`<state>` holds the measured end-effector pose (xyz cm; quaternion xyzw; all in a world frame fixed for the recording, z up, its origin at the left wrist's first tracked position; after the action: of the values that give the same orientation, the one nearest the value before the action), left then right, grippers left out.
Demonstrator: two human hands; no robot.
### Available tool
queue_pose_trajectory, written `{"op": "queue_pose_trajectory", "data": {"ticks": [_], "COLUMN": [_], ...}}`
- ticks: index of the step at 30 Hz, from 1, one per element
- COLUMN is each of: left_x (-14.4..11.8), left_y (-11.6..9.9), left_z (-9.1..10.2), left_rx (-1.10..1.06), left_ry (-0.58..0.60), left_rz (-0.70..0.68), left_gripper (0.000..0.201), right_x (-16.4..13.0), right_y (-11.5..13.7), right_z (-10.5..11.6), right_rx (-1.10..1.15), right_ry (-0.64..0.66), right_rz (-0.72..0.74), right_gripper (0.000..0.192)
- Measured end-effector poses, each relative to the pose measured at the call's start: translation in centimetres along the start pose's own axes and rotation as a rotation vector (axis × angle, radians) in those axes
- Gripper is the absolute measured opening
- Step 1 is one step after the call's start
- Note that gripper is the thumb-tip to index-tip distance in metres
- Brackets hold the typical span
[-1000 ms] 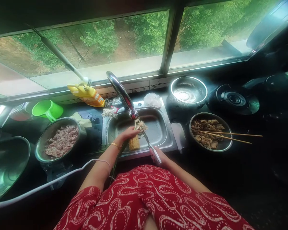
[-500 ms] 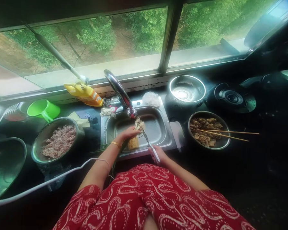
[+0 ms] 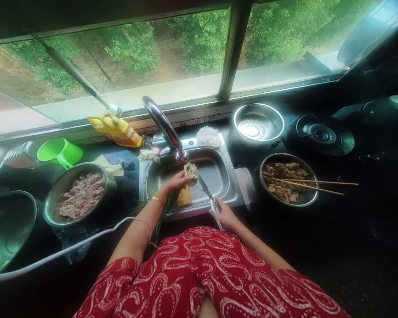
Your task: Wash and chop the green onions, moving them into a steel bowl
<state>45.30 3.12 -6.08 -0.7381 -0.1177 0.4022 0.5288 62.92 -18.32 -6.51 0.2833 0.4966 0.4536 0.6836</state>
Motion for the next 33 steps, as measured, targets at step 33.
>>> {"op": "queue_pose_trajectory", "data": {"ticks": [33], "left_x": [-0.8], "left_y": [0.5], "left_z": [-1.4], "left_rx": [0.026], "left_ry": [0.010], "left_rz": [0.012], "left_gripper": [0.054], "right_x": [1.3], "right_y": [1.6], "right_z": [3.1], "right_rx": [-0.208], "right_ry": [0.060], "right_rz": [0.039], "right_gripper": [0.055]}}
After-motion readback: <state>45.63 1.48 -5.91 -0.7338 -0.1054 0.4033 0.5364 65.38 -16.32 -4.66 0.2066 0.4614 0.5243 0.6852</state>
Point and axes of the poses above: each hand's wrist, its own x-axis towards the middle knuckle, its own z-axis out of the back of the hand, y = z × x, the point moved 1 cm from there along x, towards the middle knuckle, and after that the axes turned 5 degrees about -x, right-handed, at the moved point
